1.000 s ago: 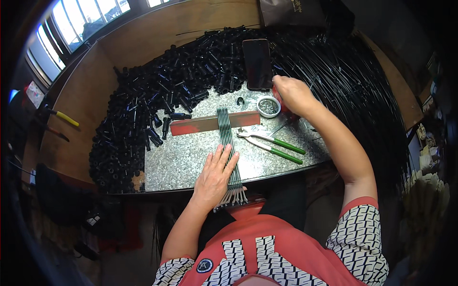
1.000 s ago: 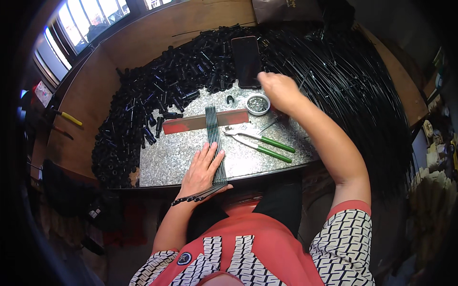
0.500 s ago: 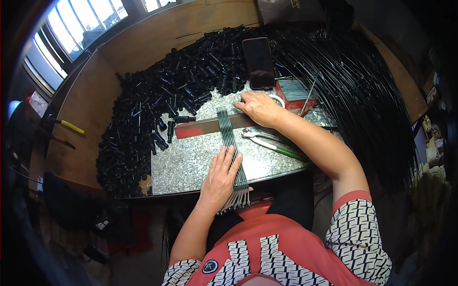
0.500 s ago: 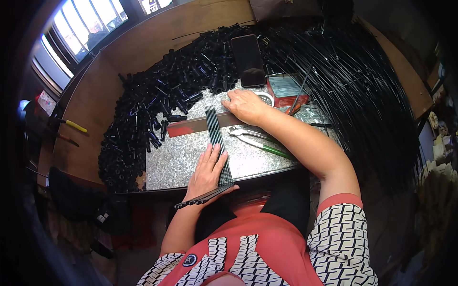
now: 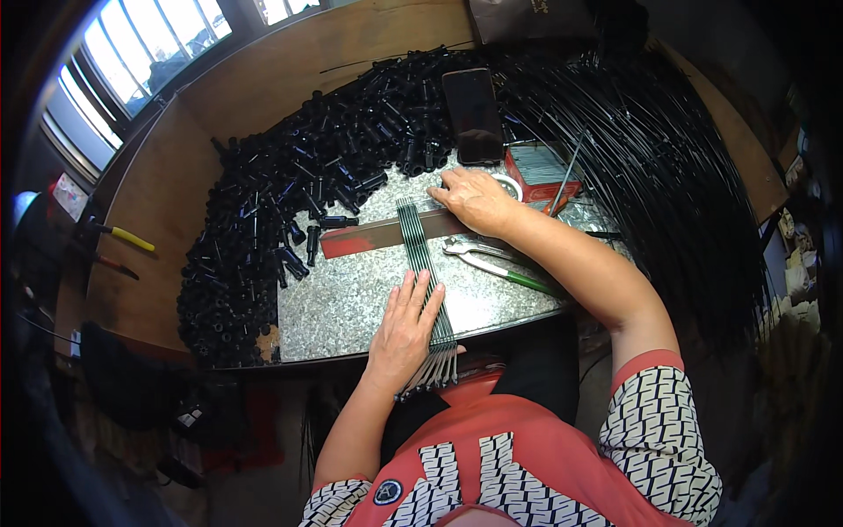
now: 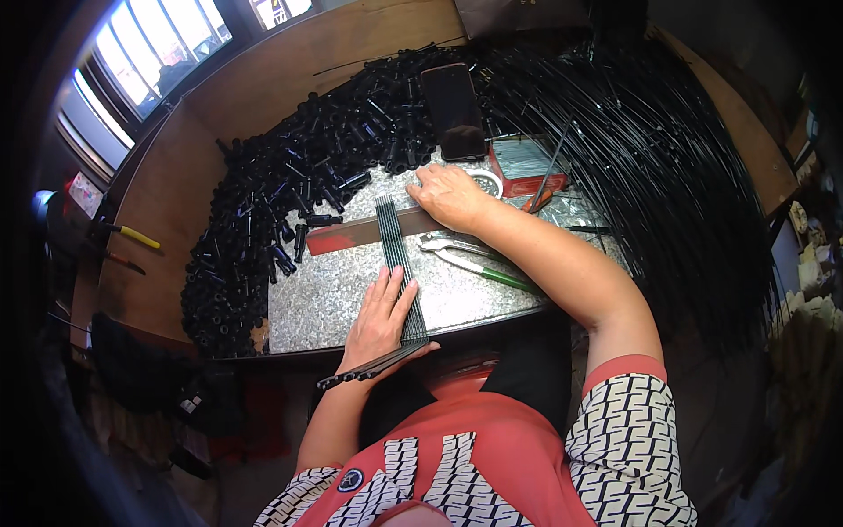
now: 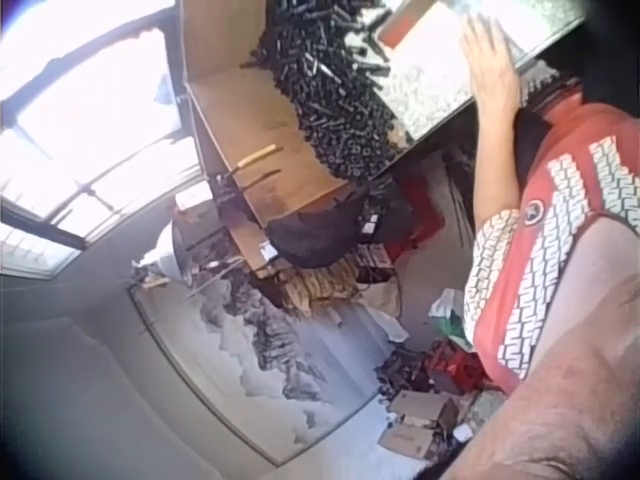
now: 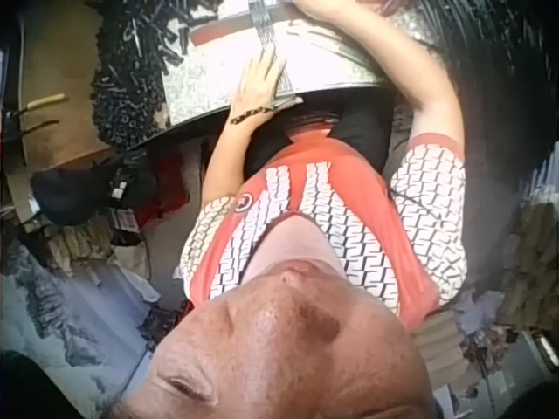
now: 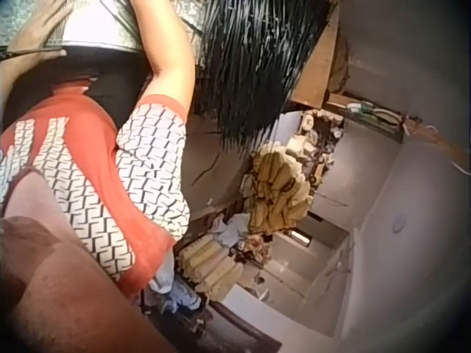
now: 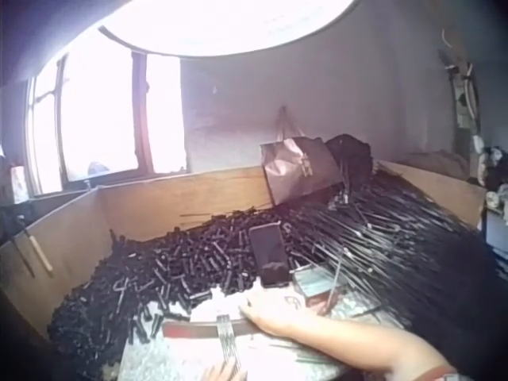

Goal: The worker is assembling black flexible components into a bundle using a jig and pliers.

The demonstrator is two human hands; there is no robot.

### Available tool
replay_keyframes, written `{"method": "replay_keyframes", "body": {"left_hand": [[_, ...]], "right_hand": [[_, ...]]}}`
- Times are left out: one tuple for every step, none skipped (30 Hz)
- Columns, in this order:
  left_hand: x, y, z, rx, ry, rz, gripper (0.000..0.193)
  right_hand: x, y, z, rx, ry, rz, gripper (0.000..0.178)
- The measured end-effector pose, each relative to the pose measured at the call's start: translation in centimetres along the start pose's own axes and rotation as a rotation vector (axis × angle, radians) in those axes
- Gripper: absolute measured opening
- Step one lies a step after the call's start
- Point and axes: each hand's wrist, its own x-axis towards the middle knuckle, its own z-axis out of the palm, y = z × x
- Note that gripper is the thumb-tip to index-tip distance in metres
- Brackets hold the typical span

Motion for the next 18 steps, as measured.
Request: {"method": "replay_keyframes", "body": {"left_hand": [[0.05,0.06,-0.07,0.002,-0.001,-0.003,0.092],[0.11,0.11,-0.11,0.005,-0.002,-0.006,0.092],[0.12,0.13,-0.10,0.007,-0.004,-0.001,0.092],[0.12,0.18,-0.05,0.003,-0.003,-0.008,0.092],[0.13,0.19,-0.01,0.000,-0.002,-0.016,0.093],[0.11,0.19,-0.02,0.002,-0.004,-0.011,0.093],[0.08,0.17,-0.02,0.018,0.006,0.000,0.092],[0.05,0.15,-0.01,0.033,0.016,0.011,0.092],[0.08,0.11,0.08,0.034,0.014,0.018,0.092],[0.09,0.08,0.19,0.031,0.019,0.019,0.092],[0.10,0.08,0.26,0.029,0.024,0.020,0.092],[0.10,0.08,0.24,0.030,0.023,0.024,0.092],[0.10,0.07,0.23,0.035,0.023,0.024,0.092],[0.08,0.06,0.24,0.040,0.023,0.024,0.091],[0.13,0.10,0.22,0.043,0.019,0.027,0.091],[0.17,0.13,0.24,0.042,0.020,0.026,0.090],[0.22,0.15,0.26,0.041,0.021,0.026,0.090],[0.16,0.08,0.26,0.042,0.020,0.029,0.090]], "right_hand": [[0.00,0.02,0.06,-0.002,0.002,0.006,0.022],[-0.02,0.07,0.19,-0.001,0.005,-0.003,0.021],[0.06,0.02,0.20,0.001,0.010,-0.013,0.020],[0.06,-0.06,0.13,0.014,0.014,-0.003,0.019],[0.08,-0.07,-0.02,0.014,0.016,0.003,0.019],[0.13,-0.11,-0.18,0.007,-0.018,-0.002,0.023],[0.18,-0.15,-0.30,0.000,-0.053,-0.007,0.029],[0.25,-0.22,-0.39,0.000,-0.050,-0.003,0.029],[0.25,-0.22,-0.47,0.000,-0.063,0.003,0.029],[0.24,-0.20,-0.53,0.001,-0.077,0.007,0.029],[0.19,-0.16,-0.47,-0.001,-0.076,0.012,0.029],[0.18,-0.12,-0.37,-0.001,-0.071,0.005,0.029],[0.18,-0.11,-0.33,-0.001,-0.068,-0.003,0.029],[0.19,-0.12,-0.34,-0.003,-0.067,0.001,0.029],[0.15,-0.11,-0.32,0.002,-0.074,0.007,0.029],[0.11,-0.07,-0.31,0.006,-0.082,0.013,0.029],[0.06,0.01,-0.31,0.008,-0.079,0.018,0.029],[0.10,-0.04,-0.34,0.013,-0.074,0.009,0.029]]}}
